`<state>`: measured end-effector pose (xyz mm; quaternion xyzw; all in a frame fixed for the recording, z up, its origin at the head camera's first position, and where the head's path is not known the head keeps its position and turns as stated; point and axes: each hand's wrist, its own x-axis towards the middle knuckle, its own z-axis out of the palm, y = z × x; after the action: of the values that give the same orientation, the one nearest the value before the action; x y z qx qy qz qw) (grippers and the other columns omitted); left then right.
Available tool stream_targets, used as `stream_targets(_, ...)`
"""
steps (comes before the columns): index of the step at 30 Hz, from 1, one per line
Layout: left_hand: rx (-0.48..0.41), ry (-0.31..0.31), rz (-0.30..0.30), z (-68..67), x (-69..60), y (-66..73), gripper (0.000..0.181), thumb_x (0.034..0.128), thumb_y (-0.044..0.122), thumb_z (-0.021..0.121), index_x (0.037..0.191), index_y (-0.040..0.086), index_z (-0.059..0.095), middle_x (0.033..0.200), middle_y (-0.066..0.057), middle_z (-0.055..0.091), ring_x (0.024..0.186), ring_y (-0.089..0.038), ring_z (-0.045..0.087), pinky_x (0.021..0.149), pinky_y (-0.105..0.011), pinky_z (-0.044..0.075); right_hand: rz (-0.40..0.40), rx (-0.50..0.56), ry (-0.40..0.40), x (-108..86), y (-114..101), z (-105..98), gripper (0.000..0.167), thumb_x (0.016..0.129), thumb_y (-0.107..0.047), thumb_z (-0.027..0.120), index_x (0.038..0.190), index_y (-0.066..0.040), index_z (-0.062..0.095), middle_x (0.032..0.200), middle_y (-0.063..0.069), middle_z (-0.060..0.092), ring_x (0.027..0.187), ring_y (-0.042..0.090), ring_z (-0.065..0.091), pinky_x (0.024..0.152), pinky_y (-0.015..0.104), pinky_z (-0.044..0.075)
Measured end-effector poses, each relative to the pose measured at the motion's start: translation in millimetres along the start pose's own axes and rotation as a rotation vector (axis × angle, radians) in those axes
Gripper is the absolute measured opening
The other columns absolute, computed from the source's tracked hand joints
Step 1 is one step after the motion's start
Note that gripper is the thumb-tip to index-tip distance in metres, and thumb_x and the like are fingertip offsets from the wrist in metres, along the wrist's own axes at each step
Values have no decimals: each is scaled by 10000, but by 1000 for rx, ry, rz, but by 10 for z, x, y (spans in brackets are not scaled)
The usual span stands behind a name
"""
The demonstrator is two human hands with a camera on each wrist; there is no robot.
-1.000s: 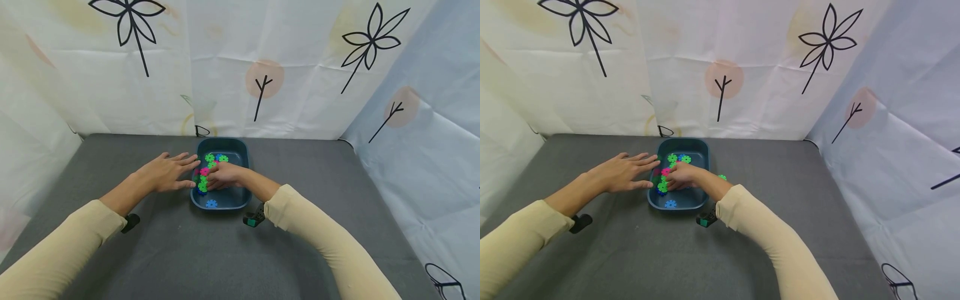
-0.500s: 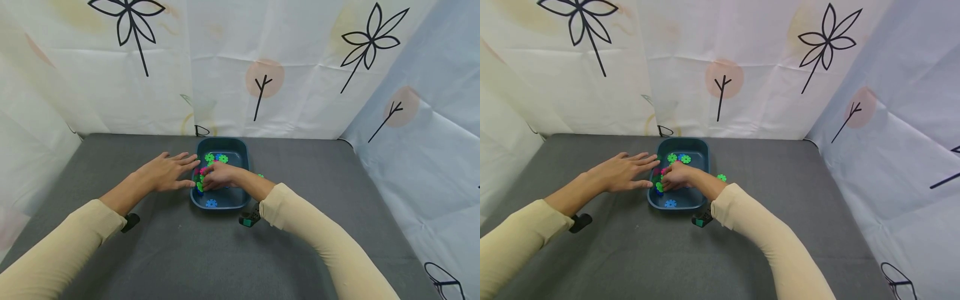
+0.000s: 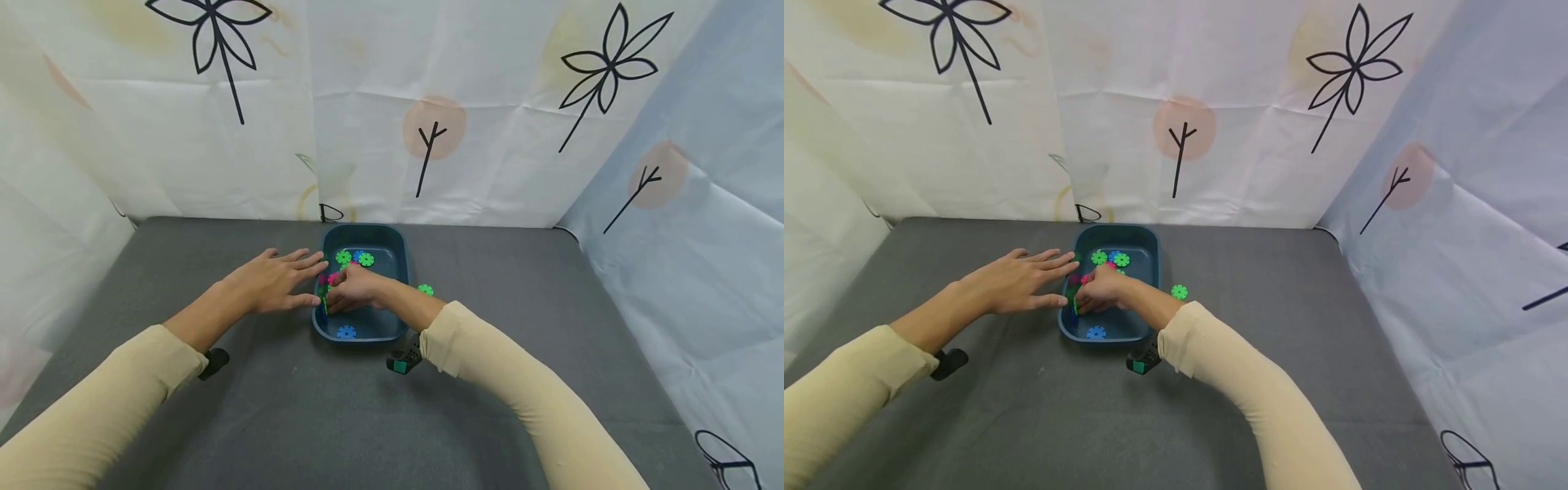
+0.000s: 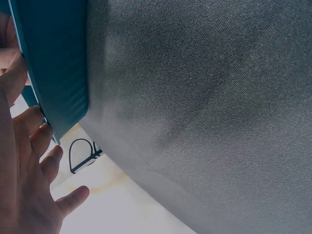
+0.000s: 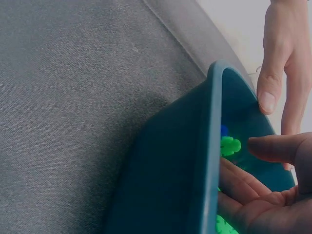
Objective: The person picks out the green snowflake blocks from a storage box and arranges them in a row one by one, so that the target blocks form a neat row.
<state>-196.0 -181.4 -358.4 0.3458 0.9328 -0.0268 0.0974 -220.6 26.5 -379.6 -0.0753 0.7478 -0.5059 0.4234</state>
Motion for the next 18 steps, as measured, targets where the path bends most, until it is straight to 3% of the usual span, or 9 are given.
stream_targets(7, -3, -9, 2, -19, -8, 12, 730, 1001, 556, 480, 1554, 97, 350, 1617, -124, 280, 1476, -370, 255, 1086, -692, 257, 8, 18, 45, 9, 17, 39, 630, 952, -66, 660, 1479, 55, 337, 1079, 208, 720, 1116, 352, 663, 1014, 466, 477)
stream_targets(18, -2, -8, 2, -5, -11, 0, 732, 999, 551, 490, 1555, 97, 347, 1616, -126, 282, 1475, -373, 257, 1086, -694, 252, -8, -44, 48, -54, 3, 41, 624, 916, 10, 668, 1477, 17, 396, 1051, 182, 721, 1051, 314, 696, 949, 426, 528)
